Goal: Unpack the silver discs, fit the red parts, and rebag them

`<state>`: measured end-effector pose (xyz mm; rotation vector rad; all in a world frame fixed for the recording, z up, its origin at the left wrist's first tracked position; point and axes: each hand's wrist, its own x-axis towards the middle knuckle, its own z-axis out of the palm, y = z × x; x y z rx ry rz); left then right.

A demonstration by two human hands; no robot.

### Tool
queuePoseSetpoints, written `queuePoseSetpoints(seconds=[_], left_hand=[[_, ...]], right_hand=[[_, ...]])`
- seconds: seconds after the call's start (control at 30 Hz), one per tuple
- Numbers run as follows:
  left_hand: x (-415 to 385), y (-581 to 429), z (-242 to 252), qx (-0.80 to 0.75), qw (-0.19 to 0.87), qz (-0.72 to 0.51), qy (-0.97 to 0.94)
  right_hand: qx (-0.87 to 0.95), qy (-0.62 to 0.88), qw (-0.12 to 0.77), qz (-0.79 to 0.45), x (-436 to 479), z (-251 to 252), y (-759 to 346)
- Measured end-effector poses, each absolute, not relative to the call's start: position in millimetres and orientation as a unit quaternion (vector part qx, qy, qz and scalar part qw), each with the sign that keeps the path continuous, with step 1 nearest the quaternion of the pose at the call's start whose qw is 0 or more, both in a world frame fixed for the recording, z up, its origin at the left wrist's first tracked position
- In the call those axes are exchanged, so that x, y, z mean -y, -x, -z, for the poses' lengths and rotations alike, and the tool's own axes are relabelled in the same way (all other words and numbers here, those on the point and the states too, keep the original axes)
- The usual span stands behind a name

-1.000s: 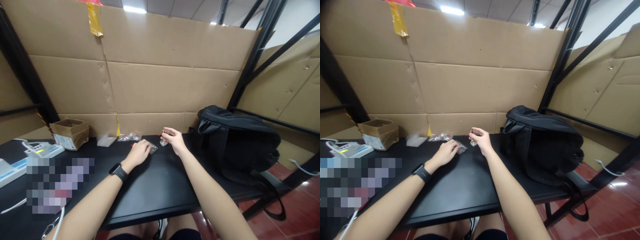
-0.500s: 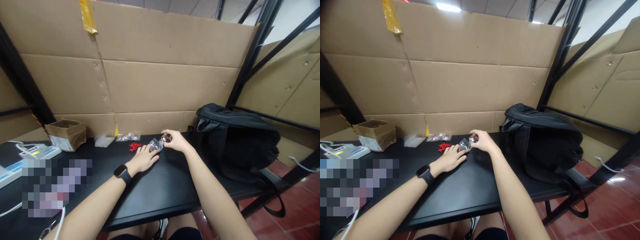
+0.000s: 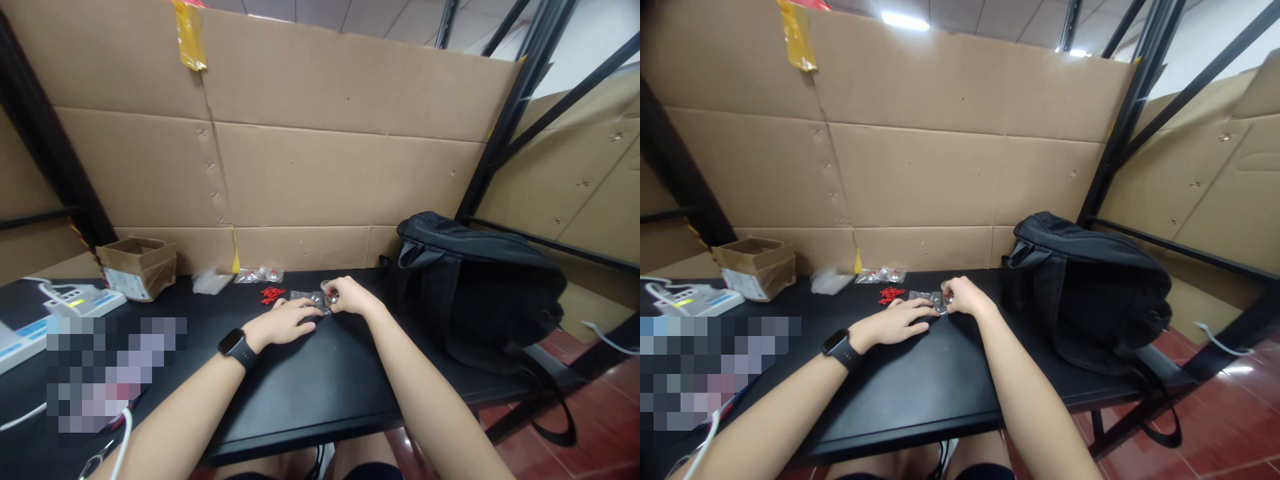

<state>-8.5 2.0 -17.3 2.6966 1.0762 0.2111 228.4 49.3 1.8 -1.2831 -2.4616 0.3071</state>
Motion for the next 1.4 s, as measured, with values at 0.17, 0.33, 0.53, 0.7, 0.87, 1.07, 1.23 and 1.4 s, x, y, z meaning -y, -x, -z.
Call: queuePoseSetpoints(seconds=[0.17,0.33,0.53,0.7,0.87,1.07,1.23,1.4], left_hand=[[-1.5,7.9,15.6,-0.354,0.127,-0.071,-0.924],[0.3,7.5,14.5,-0.359,0.120,-0.088,-0.921],[-1.5,7.6,23.3,-0.383,0.088,-0.082,-0.916],[-1.0,5.8,27.9,-0.406,0.063,-0.080,-0.908],[-0.5,5.4,28.7,-0.405,0.068,-0.070,-0.909],[-2.2,8.7,26.4,-0.394,0.095,-0.065,-0.912],[-1.8,9.3,25.1,-0.396,0.107,-0.070,-0.909],[-2.6,11.7,22.0,-0.386,0.112,-0.069,-0.913]], right_hand=[[0.860,0.463,0.183,-0.115,-52.9,1.3,-228.1],[0.866,0.443,0.206,-0.104,-51.8,-2.1,-229.0],[0.863,0.451,0.200,-0.110,-50.2,-5.2,-229.5],[0.879,0.410,0.205,-0.130,-48.1,-4.9,-227.6],[0.863,0.433,0.180,-0.186,-47.1,-5.8,-231.2],[0.847,0.446,0.200,-0.208,-47.3,-3.2,-228.8],[0.839,0.454,0.220,-0.205,-48.3,-1.2,-225.8],[0.832,0.433,0.196,-0.285,-52.0,-1.6,-233.3]])
